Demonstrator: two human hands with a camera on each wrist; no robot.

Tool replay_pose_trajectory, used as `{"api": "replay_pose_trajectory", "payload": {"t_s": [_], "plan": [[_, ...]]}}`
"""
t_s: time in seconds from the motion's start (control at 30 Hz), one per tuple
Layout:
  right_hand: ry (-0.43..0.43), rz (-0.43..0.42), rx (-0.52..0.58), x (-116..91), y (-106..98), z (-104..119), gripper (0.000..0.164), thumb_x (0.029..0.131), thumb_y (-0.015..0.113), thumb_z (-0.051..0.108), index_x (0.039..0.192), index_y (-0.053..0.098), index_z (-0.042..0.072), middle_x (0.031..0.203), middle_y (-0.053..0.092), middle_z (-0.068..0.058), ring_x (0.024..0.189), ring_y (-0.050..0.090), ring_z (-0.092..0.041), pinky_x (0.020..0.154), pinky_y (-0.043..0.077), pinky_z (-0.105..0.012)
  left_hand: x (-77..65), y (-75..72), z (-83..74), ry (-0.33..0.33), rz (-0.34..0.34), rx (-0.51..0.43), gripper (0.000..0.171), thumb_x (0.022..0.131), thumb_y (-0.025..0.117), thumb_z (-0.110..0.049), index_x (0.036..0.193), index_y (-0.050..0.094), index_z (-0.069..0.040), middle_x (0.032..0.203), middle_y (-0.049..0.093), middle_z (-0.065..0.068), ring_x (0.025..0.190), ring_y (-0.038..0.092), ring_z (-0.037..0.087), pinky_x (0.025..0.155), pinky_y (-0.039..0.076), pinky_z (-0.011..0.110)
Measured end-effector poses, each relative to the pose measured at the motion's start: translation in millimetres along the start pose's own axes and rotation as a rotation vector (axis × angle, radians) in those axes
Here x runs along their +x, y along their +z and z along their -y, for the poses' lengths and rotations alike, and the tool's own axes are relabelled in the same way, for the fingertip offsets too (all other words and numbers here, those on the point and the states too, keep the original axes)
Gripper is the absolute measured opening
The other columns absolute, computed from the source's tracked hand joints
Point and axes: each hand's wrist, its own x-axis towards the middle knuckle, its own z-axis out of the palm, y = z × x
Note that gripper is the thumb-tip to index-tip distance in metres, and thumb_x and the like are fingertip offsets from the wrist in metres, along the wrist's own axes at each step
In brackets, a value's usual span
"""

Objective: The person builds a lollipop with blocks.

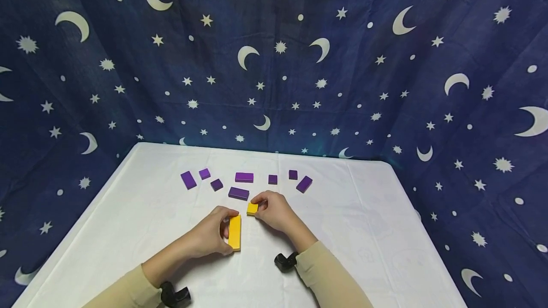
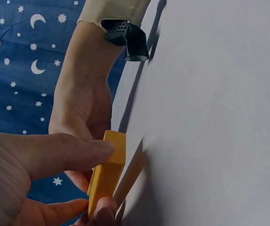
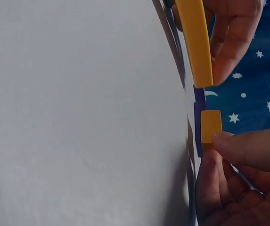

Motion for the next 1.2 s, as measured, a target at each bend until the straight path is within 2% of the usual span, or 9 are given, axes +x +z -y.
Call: {"api": "replay_pose_trajectory", "payload": {"t_s": [0.57,0.83,1.1,1.2], "plan": [[-0.023,0.015,-0.035,-2,9,1,0.029,0.087,0.083,0.006,0.114,0.082,0.017,0.095,0.069,0.002,0.083,0.060,-0.017,0.072,0.054,-0.025,-4.8,7.0,-4.9,0.062,0.034,0.025,0.080,0.066,0.096,-0.005,0.139,0.064,-0.004,0.122,0.057,0.005,0.078,0.057,0.008,0.070,0.048,0.023],[-0.016,0.026,-0.041,-1,10,0,0.029,0.088,0.083,0.007,0.115,0.082,0.018,0.097,0.069,0.003,0.083,0.059,-0.017,0.073,0.053,-0.025,-7.1,10.8,-7.0,0.062,0.050,0.055,0.080,0.067,0.097,-0.006,0.140,0.065,-0.005,0.125,0.057,0.003,0.080,0.055,0.008,0.069,0.049,0.022],[-0.023,0.031,-0.044,-2,11,2,0.029,0.087,0.083,0.006,0.114,0.082,0.018,0.097,0.069,0.003,0.083,0.059,-0.017,0.073,0.053,-0.025,-10.4,14.7,-12.2,0.064,0.027,0.091,0.083,0.066,0.096,-0.004,0.143,0.064,-0.003,0.136,0.057,0.007,0.083,0.056,0.011,0.069,0.048,0.022],[-0.026,0.036,-0.041,-3,11,3,0.029,0.087,0.084,0.006,0.114,0.082,0.017,0.097,0.069,0.003,0.084,0.059,-0.017,0.073,0.053,-0.025,-12.8,14.7,-13.5,0.050,0.021,0.102,0.084,0.066,0.097,-0.005,0.143,0.064,-0.003,0.139,0.055,0.009,0.087,0.056,0.012,0.073,0.048,0.022]]}}
